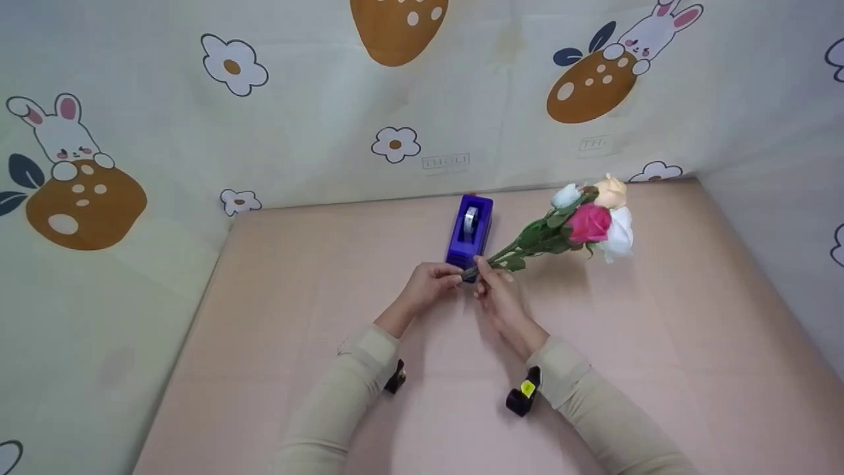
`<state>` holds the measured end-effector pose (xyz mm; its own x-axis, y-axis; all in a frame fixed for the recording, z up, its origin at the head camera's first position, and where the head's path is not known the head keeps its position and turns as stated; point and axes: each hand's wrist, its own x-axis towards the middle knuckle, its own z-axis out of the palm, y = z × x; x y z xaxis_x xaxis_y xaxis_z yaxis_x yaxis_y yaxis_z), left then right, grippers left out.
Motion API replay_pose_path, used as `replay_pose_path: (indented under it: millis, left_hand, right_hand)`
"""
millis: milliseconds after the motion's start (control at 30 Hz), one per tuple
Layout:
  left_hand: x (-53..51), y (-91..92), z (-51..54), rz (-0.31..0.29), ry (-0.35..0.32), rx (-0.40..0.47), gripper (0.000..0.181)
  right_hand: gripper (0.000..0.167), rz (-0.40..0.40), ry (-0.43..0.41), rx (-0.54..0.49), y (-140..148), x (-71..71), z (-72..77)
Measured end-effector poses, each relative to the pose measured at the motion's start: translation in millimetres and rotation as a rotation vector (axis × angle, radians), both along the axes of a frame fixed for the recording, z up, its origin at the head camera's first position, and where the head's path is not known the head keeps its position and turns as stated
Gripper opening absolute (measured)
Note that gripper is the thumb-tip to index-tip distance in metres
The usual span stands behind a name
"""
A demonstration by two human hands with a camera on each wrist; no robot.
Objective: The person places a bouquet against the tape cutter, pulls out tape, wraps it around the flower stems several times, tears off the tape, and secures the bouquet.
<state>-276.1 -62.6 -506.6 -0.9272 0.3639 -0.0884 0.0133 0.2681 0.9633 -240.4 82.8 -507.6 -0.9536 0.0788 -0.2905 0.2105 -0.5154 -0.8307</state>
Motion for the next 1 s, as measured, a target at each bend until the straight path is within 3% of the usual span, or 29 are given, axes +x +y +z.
replay_pose_path:
  millis: [100,200,333,533,700,867,1000]
  left_hand:
    - [6.9,0.4,10.6,0.017,0.03,-0.004,0.019]
    - [6.5,0.3,9.0,0.038,0.075,-0.039,0.017]
    - [-0.3,-0.1,-4.5,0.075,0.15,-0.086,0.015]
    - [2.7,0.0,-3.7,0.085,0.199,-0.093,0.015]
    - [2.8,-1.1,-3.5,0.056,0.225,-0.116,0.014]
    - [-3.0,-7.1,-0.4,-0.011,0.162,-0.168,0.018]
    - [-9.5,-13.2,4.9,0.072,0.044,-0.128,0.023]
  right_hand:
    - [0.024,-0.044,-0.013,0.148,-4,0.9,0.5]
    - [0.026,-0.064,-0.016,0.252,-5,2.1,-0.6]
    - [0.024,-0.06,-0.03,0.284,-7,2.2,-1.9]
    - [0.014,-0.066,-0.075,0.27,-11,0.3,-3.7]
    - [0.019,-0.034,-0.065,0.327,-10,-0.1,-5.0]
    - [0.023,-0.024,-0.061,0.352,-9,-0.7,-6.0]
    - [0.025,-0.017,-0.063,0.317,-10,-0.7,-4.7]
